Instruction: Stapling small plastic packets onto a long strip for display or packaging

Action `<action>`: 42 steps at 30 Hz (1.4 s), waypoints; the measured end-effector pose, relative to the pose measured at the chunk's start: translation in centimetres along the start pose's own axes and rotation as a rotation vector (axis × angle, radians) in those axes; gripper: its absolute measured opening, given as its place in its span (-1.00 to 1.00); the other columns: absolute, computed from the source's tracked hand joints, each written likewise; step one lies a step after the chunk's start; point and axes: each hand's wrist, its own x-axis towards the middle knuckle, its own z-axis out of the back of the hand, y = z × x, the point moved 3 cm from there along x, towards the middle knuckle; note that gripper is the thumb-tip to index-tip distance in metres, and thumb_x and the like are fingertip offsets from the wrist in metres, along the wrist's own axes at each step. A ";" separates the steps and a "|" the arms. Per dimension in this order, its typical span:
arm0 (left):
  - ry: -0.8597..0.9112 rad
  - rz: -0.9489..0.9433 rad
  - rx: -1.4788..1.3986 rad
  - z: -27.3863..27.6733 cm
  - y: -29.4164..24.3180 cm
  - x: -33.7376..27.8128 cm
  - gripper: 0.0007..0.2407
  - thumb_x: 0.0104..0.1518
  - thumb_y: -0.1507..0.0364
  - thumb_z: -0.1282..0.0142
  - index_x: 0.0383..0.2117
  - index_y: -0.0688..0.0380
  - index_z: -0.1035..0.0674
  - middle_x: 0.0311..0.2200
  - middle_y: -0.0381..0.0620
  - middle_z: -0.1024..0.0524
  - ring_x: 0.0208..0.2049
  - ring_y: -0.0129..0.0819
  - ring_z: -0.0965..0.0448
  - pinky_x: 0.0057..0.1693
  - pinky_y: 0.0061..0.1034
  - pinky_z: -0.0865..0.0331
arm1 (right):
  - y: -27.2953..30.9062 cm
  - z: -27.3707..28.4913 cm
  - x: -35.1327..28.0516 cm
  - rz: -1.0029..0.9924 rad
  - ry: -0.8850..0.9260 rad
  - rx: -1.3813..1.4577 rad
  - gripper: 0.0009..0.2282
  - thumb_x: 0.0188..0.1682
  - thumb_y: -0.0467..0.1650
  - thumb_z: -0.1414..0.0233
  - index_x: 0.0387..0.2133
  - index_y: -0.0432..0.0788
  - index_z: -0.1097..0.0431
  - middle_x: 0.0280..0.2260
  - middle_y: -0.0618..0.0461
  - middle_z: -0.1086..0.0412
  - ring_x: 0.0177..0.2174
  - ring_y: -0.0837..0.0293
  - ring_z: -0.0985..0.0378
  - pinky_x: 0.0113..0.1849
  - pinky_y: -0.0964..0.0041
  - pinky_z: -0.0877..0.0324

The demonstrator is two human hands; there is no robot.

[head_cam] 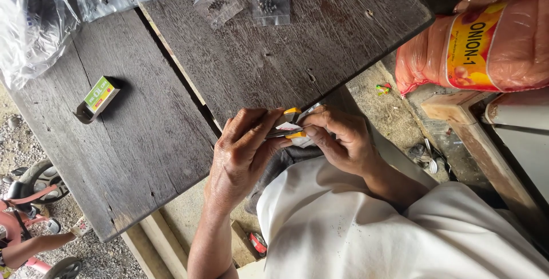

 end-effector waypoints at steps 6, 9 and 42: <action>-0.031 -0.003 -0.094 0.2 -0.3 0.0 -0.70 0.28 0.40 -0.14 0.07 0.29 -0.51 -0.13 0.07 -0.50 -0.19 -0.10 -0.56 -0.06 -0.33 -0.43 | -2.6 -0.1 -1.4 -0.188 0.057 0.145 -0.76 0.13 -0.28 0.01 -0.23 -0.22 -0.49 -0.52 0.12 -0.47 -0.69 0.37 -0.07 -0.57 0.45 -0.07; -0.087 0.005 -0.089 0.0 -0.3 -0.3 -0.76 0.30 0.47 -0.14 0.05 0.25 -0.54 -0.15 0.05 -0.51 -0.23 -0.14 -0.56 -0.09 -0.36 -0.43 | -2.8 -0.3 -1.5 -0.282 0.032 0.426 -0.85 0.09 -0.43 -0.08 -0.17 -0.31 -0.46 -0.23 -0.03 -0.57 -0.26 0.26 -0.61 -0.21 0.48 -0.51; 0.041 0.072 0.301 6.4 3.5 5.0 -0.56 0.17 0.13 -0.25 0.02 0.21 -0.62 -0.16 0.15 -0.54 -0.09 0.10 -0.54 0.05 -0.06 -0.39 | -4.1 2.0 -1.1 -0.150 -0.244 0.309 -0.86 -0.14 -0.53 -0.29 -0.33 -0.35 -0.57 -0.48 -0.11 -0.55 -0.37 0.18 -0.62 -0.22 0.20 -0.52</action>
